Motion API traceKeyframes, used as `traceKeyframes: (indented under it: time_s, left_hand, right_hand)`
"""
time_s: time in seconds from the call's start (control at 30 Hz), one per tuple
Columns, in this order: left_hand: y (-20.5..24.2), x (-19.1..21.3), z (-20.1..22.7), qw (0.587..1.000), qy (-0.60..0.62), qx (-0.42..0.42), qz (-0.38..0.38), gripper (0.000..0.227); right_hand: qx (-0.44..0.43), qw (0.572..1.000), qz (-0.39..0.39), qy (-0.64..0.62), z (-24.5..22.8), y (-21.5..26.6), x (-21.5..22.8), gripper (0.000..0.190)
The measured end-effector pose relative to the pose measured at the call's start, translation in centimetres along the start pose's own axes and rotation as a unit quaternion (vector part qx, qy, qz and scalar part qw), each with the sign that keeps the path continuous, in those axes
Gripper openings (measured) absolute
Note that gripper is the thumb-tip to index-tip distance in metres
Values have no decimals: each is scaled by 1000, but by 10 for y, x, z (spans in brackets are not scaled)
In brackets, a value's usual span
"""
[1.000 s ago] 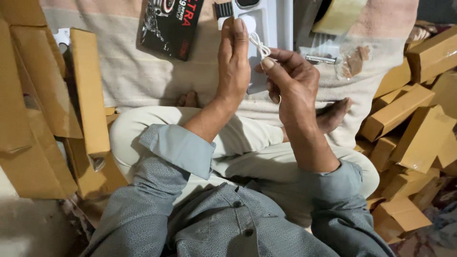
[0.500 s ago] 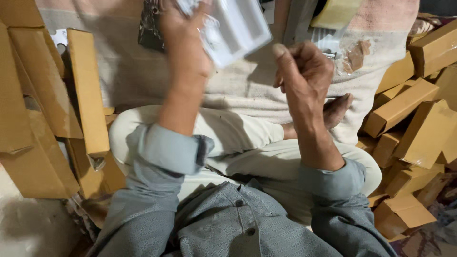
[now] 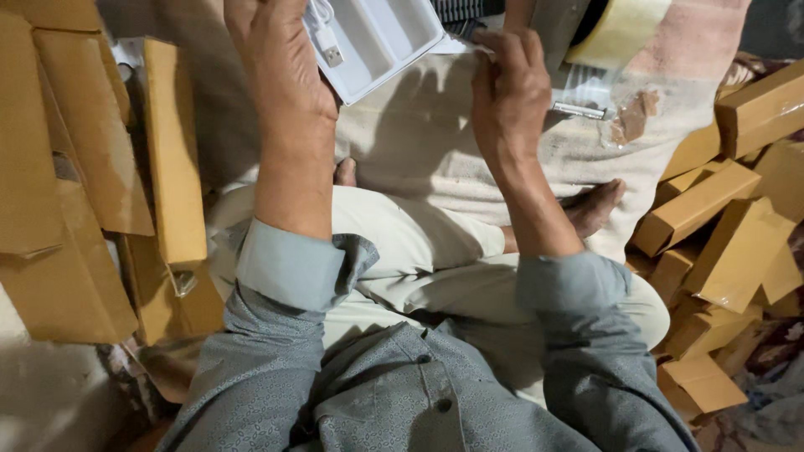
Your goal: The person unpacks a smartwatch from its retail box, places it into a plain cardboard box, and seals the box with tape. The person repeats this process for a second watch.
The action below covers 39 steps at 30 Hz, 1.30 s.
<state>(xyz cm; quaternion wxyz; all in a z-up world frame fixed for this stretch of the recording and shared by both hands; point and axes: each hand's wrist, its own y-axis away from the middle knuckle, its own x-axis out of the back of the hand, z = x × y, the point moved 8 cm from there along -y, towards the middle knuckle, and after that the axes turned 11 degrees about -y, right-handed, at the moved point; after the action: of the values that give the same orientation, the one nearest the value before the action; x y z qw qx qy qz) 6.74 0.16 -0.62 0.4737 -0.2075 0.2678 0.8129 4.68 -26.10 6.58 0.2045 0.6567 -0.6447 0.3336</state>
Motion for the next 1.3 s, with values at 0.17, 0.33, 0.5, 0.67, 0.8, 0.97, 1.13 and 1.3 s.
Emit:
traceKeyframes:
  time_s: [0.17,0.33,0.5,0.67,0.8,0.97,1.13,1.3]
  left_hand:
    - [-1,20,-1,997,-44,5,56,30]
    - [-5,21,-17,996,-37,29,71,32]
    - [-4,20,-22,997,-35,23,71,31]
    - [-6,29,-20,995,-41,1,89,29]
    - [-7,29,-23,995,-44,-9,87,28]
    - [-4,29,-23,996,-45,-10,78,26]
    - [-7,22,-28,995,-55,-12,77,26]
    - [-7,31,-48,999,-19,-29,28,21]
  right_hand:
    - [84,991,-9,106,-2,-24,-31,40]
    - [101,985,-38,133,14,-39,-43,25]
    - [95,985,-68,126,19,-44,-41,22]
    - [-60,989,-87,104,28,-26,-18,33]
    - [-111,982,-111,105,19,16,-23,29]
    - [-20,993,-18,115,8,15,-22,10]
    - [16,990,32,139,13,-18,-24,18]
    - [-74,993,-13,91,14,1,-29,15]
